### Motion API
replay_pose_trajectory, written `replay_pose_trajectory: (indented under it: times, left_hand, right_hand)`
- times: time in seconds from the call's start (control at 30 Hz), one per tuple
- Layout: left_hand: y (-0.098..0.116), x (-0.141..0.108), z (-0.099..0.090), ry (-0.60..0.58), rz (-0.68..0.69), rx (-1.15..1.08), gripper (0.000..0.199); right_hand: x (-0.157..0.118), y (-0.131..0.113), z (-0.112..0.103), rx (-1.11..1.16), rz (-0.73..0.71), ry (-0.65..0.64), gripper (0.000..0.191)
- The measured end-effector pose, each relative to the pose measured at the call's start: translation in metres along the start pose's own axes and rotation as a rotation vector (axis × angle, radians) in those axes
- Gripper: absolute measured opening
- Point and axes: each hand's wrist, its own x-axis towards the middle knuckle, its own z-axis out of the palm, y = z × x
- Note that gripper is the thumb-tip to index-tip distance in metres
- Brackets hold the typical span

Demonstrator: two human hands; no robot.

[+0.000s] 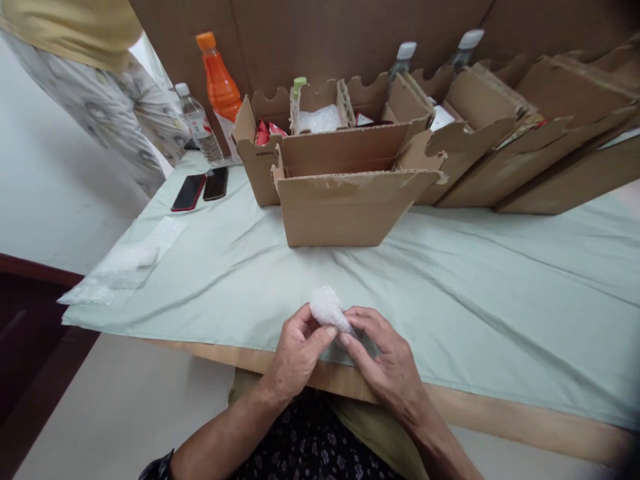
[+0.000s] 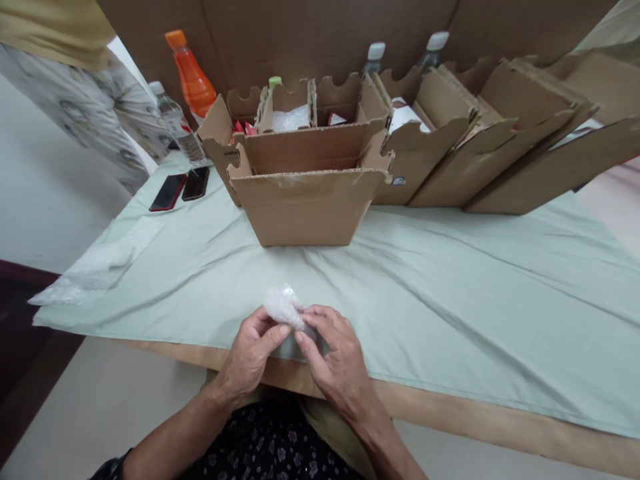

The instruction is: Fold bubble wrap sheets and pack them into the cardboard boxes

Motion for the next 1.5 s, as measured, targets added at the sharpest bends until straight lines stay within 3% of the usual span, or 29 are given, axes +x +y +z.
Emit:
replay_pose_trajectory:
  times: [0.07, 0.13, 0.23, 0.4, 0.7, 0.77, 0.87, 0.97, 1.03, 1.17, 1.23, 1.4, 1.5]
  left_hand:
    - [0.003, 0.0, -0.001, 0.009, 0.014, 0.092, 0.02]
    - [0.005, -0.002, -0.002, 0.006, 0.078, 0.244, 0.017]
    - [0.007, -0.004, 0.002, -0.048, 0.226, 0.424, 0.024]
    - [0.003, -0.001, 0.004, -0.081, 0.388, 0.566, 0.026]
    - [0.01, 0.013, -0.011, -0.23, 0.446, 0.718, 0.032]
    - [0.021, 0.021, -0.016, -0.174, 0.56, 0.748, 0.038]
    - [0.048, 0.041, -0.026, 0.038, 0.773, 0.886, 0.046]
    - [0.079, 0.071, -0.035, 0.241, 0.936, 1.038, 0.049]
    - [0.096, 0.095, -0.04, 0.305, 1.012, 1.109, 0.055]
    - [0.11, 0.139, -0.048, 0.323, 1.03, 1.212, 0.065]
    - [0.111, 0.151, -0.05, 0.329, 1.004, 1.228, 0.06]
    - [0.107, 0.144, -0.05, 0.355, 1.065, 1.194, 0.024]
    - [0.097, 0.129, -0.051, 0.35, 1.134, 1.192, 0.02]
  right_hand:
    - [0.0, 0.004, -0.008, 0.001, 0.018, -0.002, 0.023]
    - [0.003, 0.007, -0.018, 0.022, 0.027, -0.049, 0.044]
    - [0.008, 0.008, -0.03, 0.079, 0.001, -0.134, 0.064]
    - [0.014, 0.007, -0.033, 0.13, 0.08, -0.197, 0.024]
    - [0.024, 0.016, -0.044, 0.319, 0.271, -0.374, 0.029]
    - [0.023, 0.026, -0.046, 0.272, 0.341, -0.318, 0.033]
    - [0.02, 0.04, -0.048, 0.2, 0.421, -0.219, 0.035]
    - [0.018, 0.046, -0.046, 0.166, 0.408, -0.201, 0.034]
    - [0.017, 0.046, -0.043, 0.16, 0.379, -0.191, 0.034]
    - [0.013, 0.047, -0.037, 0.172, 0.371, -0.174, 0.035]
    - [0.011, 0.048, -0.036, 0.174, 0.384, -0.184, 0.035]
    - [0.013, 0.044, -0.04, 0.172, 0.441, -0.222, 0.036]
    - [0.017, 0.039, -0.043, 0.178, 0.478, -0.253, 0.037]
